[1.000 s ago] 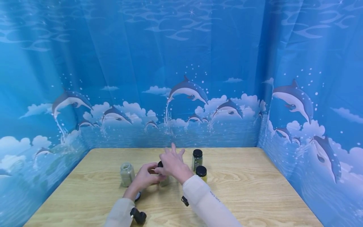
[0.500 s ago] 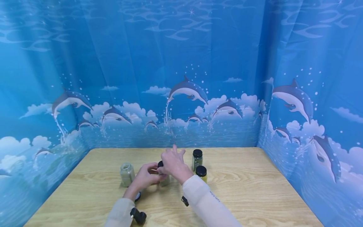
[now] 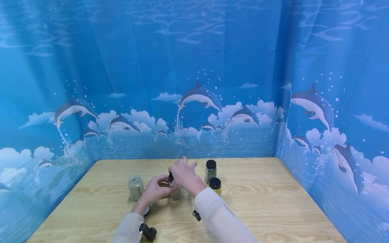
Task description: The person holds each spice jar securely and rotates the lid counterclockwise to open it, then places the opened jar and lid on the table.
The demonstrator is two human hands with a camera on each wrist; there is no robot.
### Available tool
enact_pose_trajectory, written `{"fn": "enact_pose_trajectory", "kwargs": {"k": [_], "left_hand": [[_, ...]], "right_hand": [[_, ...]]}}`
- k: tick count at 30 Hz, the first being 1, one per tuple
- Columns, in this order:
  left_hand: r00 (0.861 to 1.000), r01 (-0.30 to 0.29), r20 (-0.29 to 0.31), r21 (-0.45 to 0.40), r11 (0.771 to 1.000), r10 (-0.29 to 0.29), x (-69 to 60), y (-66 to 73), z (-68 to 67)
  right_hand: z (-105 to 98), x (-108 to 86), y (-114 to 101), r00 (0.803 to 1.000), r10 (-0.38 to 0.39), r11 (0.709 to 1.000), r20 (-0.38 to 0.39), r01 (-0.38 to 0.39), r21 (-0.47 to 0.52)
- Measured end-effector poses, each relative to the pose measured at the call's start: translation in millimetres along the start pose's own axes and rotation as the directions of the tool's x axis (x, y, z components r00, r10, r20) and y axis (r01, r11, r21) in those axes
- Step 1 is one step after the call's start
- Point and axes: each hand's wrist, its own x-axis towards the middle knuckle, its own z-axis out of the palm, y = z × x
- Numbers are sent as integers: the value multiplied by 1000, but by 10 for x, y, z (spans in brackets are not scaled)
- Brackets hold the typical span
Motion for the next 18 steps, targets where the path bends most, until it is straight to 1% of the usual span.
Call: {"fn": "enact_pose_trajectory", "kwargs": {"k": [2,5,8,12,15,18], "left_hand": [[1000,8,0,-2,1000,-8,1,1,-2],[1000,4,3,-5,1000,-4,2,3,-8],[1000,2,10,-27,1000,-2,3,1,-9],[1000,1,16,-54,999,0,1,0,-6],[1000,2,15,-54,999,-1,-5,8,-4],[1000,5,14,-56,998,-4,-7,14,-6]], "right_hand": [[-1,-1,1,1000,1,1000,1,-1,0],[-2,-1,3,1000,0,1000,5,0,4],[-3,0,3,1000,1,1000,1,-1,24],[-5,-8,-2,999,9,999,-35,-8,39],[-3,-9,-6,997,17,1000,-70,-15,19],[-3,-6,-6,996,26,1000,-88,-27,-14]]}}
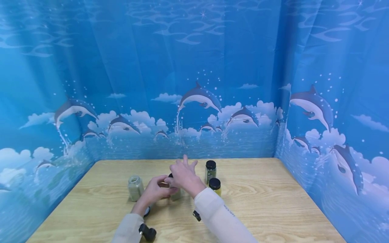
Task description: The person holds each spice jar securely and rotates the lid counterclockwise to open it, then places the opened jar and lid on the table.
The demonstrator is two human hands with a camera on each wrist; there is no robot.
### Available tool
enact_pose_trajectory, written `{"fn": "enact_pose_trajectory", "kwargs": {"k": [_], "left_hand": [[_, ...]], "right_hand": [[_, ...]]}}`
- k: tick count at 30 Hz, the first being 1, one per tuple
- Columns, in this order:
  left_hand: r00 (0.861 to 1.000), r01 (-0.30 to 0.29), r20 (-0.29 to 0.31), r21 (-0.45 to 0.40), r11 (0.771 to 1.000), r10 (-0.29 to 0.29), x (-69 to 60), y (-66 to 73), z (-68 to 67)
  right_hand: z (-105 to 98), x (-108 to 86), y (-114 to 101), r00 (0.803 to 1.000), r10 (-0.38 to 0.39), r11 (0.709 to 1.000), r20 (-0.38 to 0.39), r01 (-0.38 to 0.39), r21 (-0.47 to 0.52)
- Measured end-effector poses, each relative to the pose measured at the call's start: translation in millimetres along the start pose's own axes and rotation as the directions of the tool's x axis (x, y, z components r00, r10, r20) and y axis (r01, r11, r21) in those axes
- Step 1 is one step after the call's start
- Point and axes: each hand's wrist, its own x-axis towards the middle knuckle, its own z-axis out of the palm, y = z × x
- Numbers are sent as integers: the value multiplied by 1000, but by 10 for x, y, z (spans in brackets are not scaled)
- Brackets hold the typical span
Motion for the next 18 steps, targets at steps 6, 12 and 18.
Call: {"fn": "enact_pose_trajectory", "kwargs": {"k": [6,12,18], "left_hand": [[1000,-3,0,7,1000,3,-2,-11,6],[1000,-5,-3,7,1000,5,8,-22,8],[1000,8,1,23,1000,-8,8,-14,-5]], "right_hand": [[8,5,2,1000,19,998,-15,-20,-59],[33,31,15,1000,20,998,-1,-20,-67],[17,35,13,998,-11,999,58,13,-41]]}}
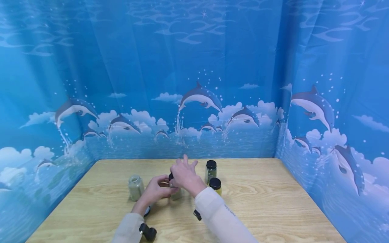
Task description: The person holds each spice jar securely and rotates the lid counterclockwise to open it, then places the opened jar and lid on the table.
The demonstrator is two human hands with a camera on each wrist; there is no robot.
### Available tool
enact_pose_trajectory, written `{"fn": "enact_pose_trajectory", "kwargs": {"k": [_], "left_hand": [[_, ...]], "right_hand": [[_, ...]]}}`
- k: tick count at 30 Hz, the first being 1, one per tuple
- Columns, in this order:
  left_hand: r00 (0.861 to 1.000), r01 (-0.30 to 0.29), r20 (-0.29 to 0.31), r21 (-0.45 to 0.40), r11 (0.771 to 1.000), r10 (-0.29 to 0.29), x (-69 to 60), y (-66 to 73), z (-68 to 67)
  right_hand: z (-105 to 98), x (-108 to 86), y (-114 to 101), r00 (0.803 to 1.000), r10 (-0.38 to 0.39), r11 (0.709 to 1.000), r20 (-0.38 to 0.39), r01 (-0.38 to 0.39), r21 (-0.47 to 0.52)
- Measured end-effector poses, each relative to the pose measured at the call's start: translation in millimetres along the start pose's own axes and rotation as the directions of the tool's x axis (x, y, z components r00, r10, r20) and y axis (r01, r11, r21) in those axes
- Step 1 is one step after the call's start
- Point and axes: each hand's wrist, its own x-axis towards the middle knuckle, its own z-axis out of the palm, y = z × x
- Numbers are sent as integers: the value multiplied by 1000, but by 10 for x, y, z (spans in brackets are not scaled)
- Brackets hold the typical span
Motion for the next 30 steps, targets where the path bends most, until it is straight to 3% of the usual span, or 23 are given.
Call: {"fn": "enact_pose_trajectory", "kwargs": {"k": [5,17,30], "left_hand": [[1000,-9,-2,20,1000,9,-1,3,-6],[1000,-17,1,22,1000,17,5,-20,-6],[1000,-10,5,11,1000,10,2,-14,-1]], "right_hand": [[-35,-30,-2,999,-17,999,46,16,28],[-31,-87,12,996,-39,999,79,36,41],[32,-52,39,999,3,1000,-51,-3,-8]]}}
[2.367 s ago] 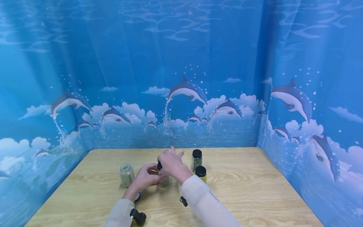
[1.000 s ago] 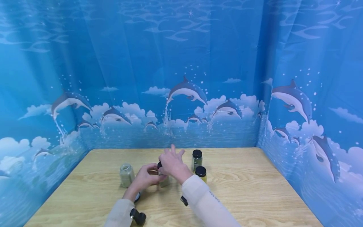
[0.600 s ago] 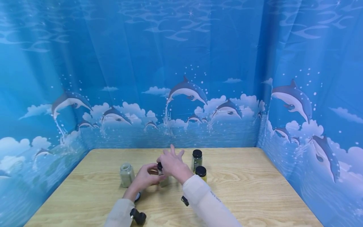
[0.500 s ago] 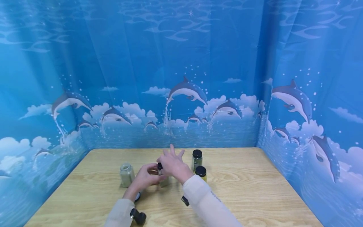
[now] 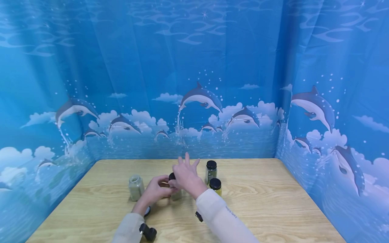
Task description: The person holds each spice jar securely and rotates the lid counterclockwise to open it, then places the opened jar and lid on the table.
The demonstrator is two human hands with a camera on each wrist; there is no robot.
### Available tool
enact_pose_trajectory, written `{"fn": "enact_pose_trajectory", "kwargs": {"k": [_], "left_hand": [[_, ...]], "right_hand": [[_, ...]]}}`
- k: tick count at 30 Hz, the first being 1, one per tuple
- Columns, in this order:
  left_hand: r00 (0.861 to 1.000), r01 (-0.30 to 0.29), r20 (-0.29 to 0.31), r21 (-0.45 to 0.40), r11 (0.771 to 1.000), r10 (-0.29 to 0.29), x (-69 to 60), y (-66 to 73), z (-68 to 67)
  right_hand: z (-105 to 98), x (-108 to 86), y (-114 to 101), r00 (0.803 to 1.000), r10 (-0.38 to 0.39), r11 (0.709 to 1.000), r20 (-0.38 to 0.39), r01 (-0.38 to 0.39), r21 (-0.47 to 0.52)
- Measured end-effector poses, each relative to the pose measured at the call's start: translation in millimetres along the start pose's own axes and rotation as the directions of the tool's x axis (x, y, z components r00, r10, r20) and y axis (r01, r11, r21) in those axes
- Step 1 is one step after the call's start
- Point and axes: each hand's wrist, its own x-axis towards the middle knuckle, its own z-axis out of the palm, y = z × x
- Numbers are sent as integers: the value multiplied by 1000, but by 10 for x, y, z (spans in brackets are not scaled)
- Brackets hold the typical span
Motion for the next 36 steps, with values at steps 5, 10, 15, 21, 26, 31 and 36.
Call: {"fn": "enact_pose_trajectory", "kwargs": {"k": [5,10,15,21,26,31,36], "left_hand": [[1000,-2,-6,2,1000,2,-4,8,-4],[1000,-10,-14,9,1000,11,-5,7,-3],[1000,-16,-18,18,1000,17,-4,-2,-2],[999,-27,-18,24,999,27,0,-6,-2],[1000,-19,-16,22,1000,19,-2,-6,-5],[1000,10,-1,-35,999,-10,-6,4,1],[1000,28,6,-86,996,-28,-10,19,6]], "right_hand": [[-17,-6,-20,1000,-19,1000,12,19,21],[-20,-23,-20,999,-52,998,13,52,40],[-31,-38,-15,997,-81,995,7,81,62],[-39,-36,-14,996,-84,994,19,83,64],[-41,-32,-24,997,-65,997,46,63,48],[-31,-28,-44,999,-20,998,45,17,59],[-1,-9,-63,1000,21,1000,-14,-21,10]]}}
